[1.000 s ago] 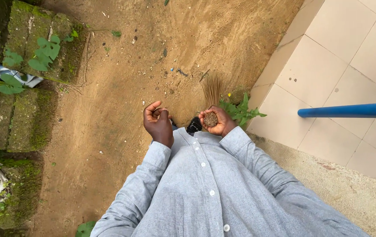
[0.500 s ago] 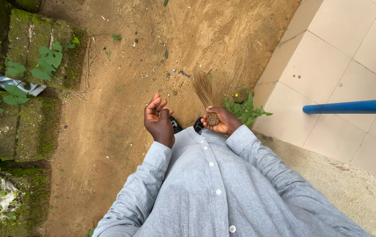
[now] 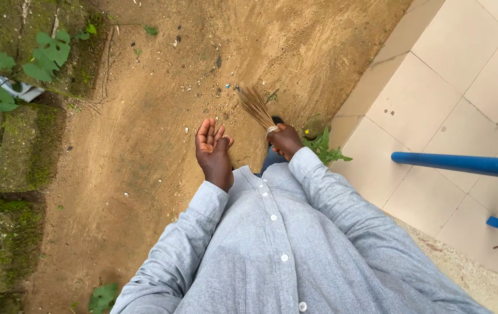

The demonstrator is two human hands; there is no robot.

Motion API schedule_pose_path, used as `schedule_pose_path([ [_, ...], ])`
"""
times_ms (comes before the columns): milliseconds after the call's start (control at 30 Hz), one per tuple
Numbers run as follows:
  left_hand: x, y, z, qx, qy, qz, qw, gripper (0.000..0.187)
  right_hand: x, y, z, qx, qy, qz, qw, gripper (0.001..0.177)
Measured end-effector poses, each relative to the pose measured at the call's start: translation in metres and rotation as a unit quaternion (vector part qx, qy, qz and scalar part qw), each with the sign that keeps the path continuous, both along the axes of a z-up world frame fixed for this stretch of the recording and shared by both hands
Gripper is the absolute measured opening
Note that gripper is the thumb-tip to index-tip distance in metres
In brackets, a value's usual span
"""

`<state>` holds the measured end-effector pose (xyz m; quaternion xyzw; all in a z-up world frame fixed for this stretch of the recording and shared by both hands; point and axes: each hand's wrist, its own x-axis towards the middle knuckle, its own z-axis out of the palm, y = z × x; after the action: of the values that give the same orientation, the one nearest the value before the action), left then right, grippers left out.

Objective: Sweep the dirt ground outdoors near a wall and vegetation using a hand broom.

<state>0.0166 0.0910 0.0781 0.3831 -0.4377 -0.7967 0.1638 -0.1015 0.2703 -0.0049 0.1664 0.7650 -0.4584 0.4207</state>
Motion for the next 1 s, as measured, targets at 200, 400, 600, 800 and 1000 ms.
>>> schedule_pose_path([
  [200,-0.02,0.035,-0.02,0.015,-0.029,0.067,0.997,0.063,-0.028,0.014,-0.027,0.053,0.004,0.175,0.983,0.047],
  [400,-0.051,0.085,-0.09,0.044,-0.09,0.166,0.981,0.055,-0.054,0.044,-0.063,0.04,-0.002,0.356,0.934,0.048],
  [600,-0.073,0.117,-0.07,0.084,-0.132,0.21,0.965,0.05,-0.073,0.071,-0.106,0.087,0.057,0.518,0.849,0.064],
  [800,-0.07,0.11,-0.075,0.059,-0.131,0.182,0.973,0.052,-0.122,0.107,-0.15,0.133,0.017,0.447,0.884,0.063],
  [1000,-0.069,0.116,-0.089,0.05,-0.144,0.192,0.969,0.053,-0.167,0.135,-0.191,0.269,0.21,0.383,0.859,0.045],
])
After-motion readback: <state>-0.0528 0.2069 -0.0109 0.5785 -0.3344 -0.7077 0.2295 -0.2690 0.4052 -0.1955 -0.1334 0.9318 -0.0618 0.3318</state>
